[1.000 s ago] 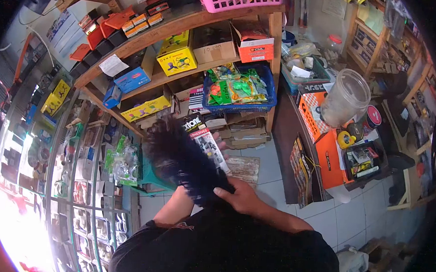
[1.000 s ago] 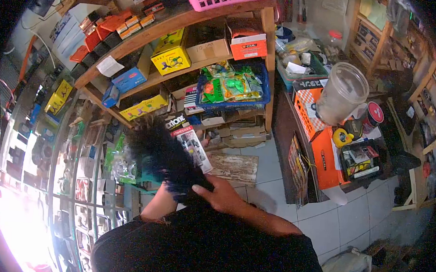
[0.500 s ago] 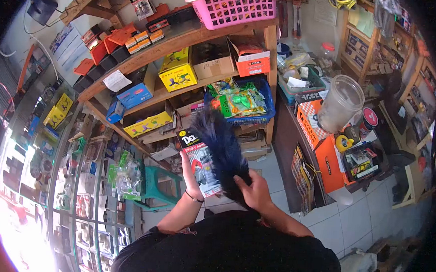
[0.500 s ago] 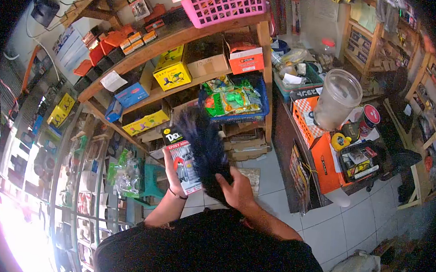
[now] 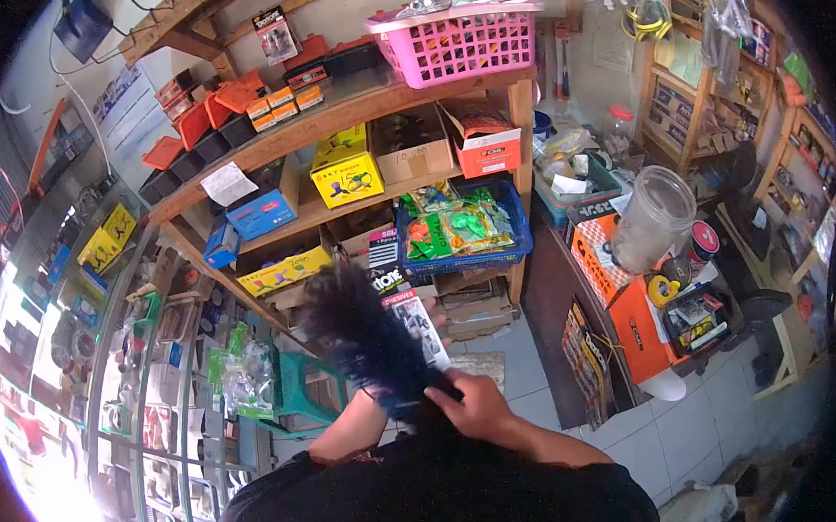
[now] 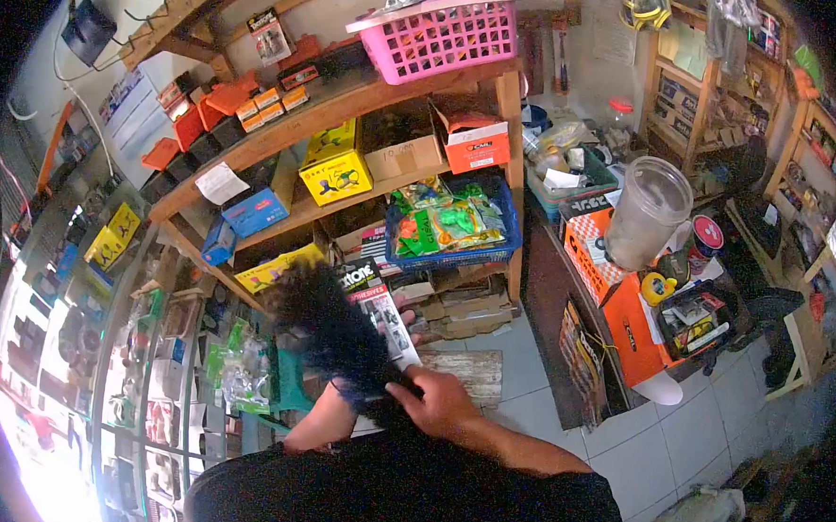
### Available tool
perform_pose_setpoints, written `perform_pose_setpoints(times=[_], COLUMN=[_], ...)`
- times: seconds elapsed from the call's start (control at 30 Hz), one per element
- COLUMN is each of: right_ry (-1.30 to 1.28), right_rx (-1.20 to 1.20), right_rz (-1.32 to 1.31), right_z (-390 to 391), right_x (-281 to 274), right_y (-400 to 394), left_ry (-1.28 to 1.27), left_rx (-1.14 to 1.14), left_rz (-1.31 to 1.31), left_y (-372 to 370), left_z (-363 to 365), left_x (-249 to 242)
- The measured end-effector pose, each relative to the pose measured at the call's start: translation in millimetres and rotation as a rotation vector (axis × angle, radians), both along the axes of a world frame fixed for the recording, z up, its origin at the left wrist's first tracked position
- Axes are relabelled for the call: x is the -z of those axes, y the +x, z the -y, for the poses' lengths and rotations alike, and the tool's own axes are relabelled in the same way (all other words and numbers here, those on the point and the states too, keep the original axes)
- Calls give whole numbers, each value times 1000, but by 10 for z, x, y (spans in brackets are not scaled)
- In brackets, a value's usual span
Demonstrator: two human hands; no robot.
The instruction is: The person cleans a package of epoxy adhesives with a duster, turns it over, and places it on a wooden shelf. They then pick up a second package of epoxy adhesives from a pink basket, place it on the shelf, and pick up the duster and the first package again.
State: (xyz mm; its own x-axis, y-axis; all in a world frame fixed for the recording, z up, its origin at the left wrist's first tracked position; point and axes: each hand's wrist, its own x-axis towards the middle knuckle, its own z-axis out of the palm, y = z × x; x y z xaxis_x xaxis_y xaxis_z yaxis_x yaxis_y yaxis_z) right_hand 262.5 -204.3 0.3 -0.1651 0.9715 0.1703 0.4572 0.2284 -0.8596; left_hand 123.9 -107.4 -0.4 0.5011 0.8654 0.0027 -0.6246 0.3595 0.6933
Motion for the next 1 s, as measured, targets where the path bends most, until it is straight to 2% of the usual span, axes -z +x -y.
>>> perform_pose_setpoints(times=[0.07, 0.1, 0.2, 0.23, 0.3, 0.33, 0.37, 0.4, 0.43, 0.47, 0.5, 0.53, 0.57, 0.6, 0.63, 0.67, 0.7, 0.73, 0.77, 0.8, 0.83, 0.87, 0.9, 0.93, 1.0], right_ry=[54, 91, 74, -84, -58, -29, -104, -109, -102, -91, -89, -107, 24, 151, 66, 51, -58, -167, -157, -235, -230, -227, -194, -204, -240], right_rx=[164, 241, 245, 224, 215, 188, 264, 264, 318, 372, 344, 286, 254, 211, 173, 159, 252, 350, 384, 380, 330, 285, 252, 273, 477], right_rz=[-119, -268, -219, -209, -190, -162, -154, -146, -310, -471, -348, -332, -206, -76, -66, -38, -294, -543, -604, -500, -403, -317, -285, -288, -498], right_z=[-152, -193, -275, -258, -329, -387, -491, -582, -686, -776, -783, -820, -832, -854, -907, -988, -1095, -1176, -1203, -1152, -1103, -1061, -1053, -1059, -1198], right_x=[22, -38, 168, 77, -8, -34, -52, -22, -16, -33, -57, -52, -70, -111, -134, -114, -58, -42, -93, 31, 26, 16, 42, 29, -61], right_y=[-25, -41, -313, -415, -611, -700, -764, -838, -901, -962, -1090, -1237, -1354, -1442, -1467, -1500, -1525, -1542, -1645, -1693, -1777, -1868, -1928, -1946, -1926], left_ry=[32, -86, -129, -129, -112, -124, -135, -178, -148, -85, -118, -154, -22, -51, -39, -135, -214, -102, -73, -43, -244, -88, -54, -123, -256], left_rx=[229, 51, 40, 79, 166, 142, 118, 25, 22, 197, 148, 102, 224, 154, 292, 183, 70, 229, 269, 320, 81, 129, 187, 162, 107], left_rz=[399, 336, 433, 400, 318, 309, 299, 329, 292, 527, 482, 441, 436, 277, 365, 460, 557, 720, 797, 866, 551, 515, 390, 435, 528], left_y=[-68, -105, -395, -432, -578, -657, -735, -811, -905, -1042, -1092, -1098, -1148, -1245, -1344, -1385, -1426, -1575, -1612, -1609, -1606, -1607, -1669, -1690, -1737], left_z=[3, -31, -298, -341, -490, -567, -638, -718, -775, -931, -1021, -1048, -1043, -1200, -1324, -1314, -1304, -1458, -1521, -1575, -1436, -1489, -1556, -1547, -1518], left_x=[-150, -213, 69, 11, 43, 7, -41, -106, -150, -29, 14, -88, -85, 27, 131, 29, -72, 178, 254, 314, -142, -6, 78, 29, -74])
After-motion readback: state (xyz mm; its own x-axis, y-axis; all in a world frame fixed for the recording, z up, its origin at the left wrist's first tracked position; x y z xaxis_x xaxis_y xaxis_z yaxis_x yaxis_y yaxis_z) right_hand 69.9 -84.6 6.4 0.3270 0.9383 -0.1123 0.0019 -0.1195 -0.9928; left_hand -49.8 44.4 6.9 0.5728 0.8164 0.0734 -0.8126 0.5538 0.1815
